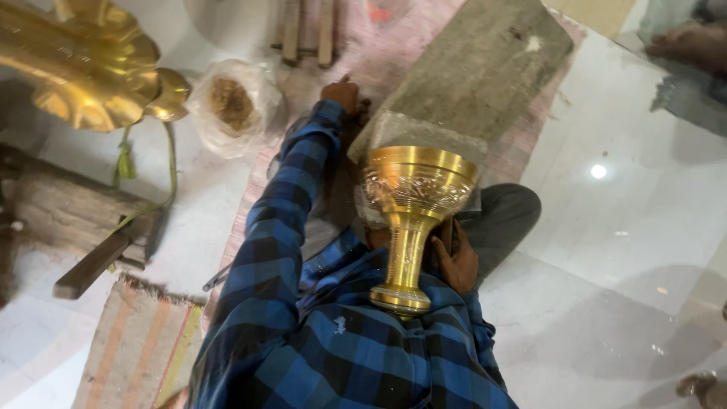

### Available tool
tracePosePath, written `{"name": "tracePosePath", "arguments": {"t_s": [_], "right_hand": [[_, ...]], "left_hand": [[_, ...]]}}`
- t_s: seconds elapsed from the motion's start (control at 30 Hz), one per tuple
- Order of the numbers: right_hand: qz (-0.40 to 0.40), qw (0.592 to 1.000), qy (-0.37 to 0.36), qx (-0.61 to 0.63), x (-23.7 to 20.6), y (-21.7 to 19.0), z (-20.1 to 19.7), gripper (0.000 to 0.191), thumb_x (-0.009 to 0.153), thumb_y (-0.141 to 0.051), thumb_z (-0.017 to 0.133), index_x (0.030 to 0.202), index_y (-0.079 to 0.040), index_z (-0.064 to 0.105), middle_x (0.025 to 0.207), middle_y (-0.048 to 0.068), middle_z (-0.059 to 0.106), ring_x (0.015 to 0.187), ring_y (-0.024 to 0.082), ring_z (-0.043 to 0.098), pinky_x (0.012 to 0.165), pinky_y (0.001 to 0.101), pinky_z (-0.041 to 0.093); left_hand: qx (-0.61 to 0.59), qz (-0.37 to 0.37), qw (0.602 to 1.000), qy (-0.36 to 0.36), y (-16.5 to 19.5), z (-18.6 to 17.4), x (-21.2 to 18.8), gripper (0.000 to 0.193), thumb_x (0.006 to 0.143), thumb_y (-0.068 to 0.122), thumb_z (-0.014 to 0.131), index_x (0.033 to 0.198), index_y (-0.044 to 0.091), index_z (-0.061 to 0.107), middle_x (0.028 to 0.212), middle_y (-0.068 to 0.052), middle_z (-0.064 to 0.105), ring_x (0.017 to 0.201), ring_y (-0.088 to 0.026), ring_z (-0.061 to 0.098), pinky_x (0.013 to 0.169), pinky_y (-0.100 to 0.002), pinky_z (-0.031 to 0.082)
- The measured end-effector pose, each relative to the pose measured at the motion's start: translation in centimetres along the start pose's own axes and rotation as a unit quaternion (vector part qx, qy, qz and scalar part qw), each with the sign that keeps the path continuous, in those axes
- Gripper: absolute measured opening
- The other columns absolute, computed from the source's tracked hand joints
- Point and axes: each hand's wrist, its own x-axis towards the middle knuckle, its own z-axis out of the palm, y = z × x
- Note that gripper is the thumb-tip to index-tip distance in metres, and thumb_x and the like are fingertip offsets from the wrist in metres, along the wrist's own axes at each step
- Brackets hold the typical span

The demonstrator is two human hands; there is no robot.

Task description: The person sits on the floor holding an engraved brass vase between their legs and decorates its surface, using a small punch held in one hand and striking it with a wooden mallet held in the other, repositioning the vase to work on different areas of the pattern.

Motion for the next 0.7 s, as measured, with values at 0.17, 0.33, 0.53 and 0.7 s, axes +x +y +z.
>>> {"name": "tracePosePath", "arguments": {"t_s": [0.17,0.33,0.53,0.7], "right_hand": [[0.157,0.924,-0.046,0.344,0.2,1.6,-1.5,0.058,0.094,-0.026,0.070,0.146,-0.005,0.056,0.096,0.008,0.069,0.072,0.017,0.064,0.056,0.0320,0.054],[0.106,0.892,0.016,0.439,-1.0,4.1,-3.7,0.044,0.100,-0.022,0.068,0.135,0.004,0.058,0.086,0.006,0.063,0.067,0.015,0.062,0.058,0.0293,0.054],[-0.073,0.918,0.104,0.376,-2.2,6.8,-6.2,0.052,0.097,-0.014,0.068,0.142,-0.004,0.044,0.107,0.003,0.064,0.095,0.012,0.066,0.083,0.0274,0.055],[-0.027,0.964,0.099,0.247,-2.0,9.3,-5.7,0.030,0.100,-0.008,0.071,0.126,0.001,0.060,0.094,0.004,0.058,0.080,0.009,0.052,0.070,0.0259,0.044]], "left_hand": [[-0.012,0.024,0.999,0.027,1.1,0.3,0.3,0.036,0.099,0.040,0.059,0.110,0.006,0.068,0.108,-0.022,0.073,0.097,-0.041,0.071,0.083,-0.053,0.058],[-0.348,-0.022,0.928,0.134,1.1,-1.3,-0.3,0.034,0.109,0.040,0.048,0.117,0.007,0.055,0.096,-0.024,0.074,0.081,-0.038,0.072,0.069,-0.050,0.057],[-0.799,-0.037,0.584,0.136,-0.1,-1.8,-5.0,0.031,0.109,0.036,0.056,0.119,0.007,0.053,0.085,-0.013,0.070,0.065,-0.023,0.069,0.051,-0.032,0.057],[-0.753,0.079,0.653,0.006,0.9,-2.1,-9.9,0.038,0.101,0.018,0.065,0.134,0.004,0.052,0.100,-0.014,0.075,0.080,-0.023,0.074,0.061,-0.031,0.060]]}}
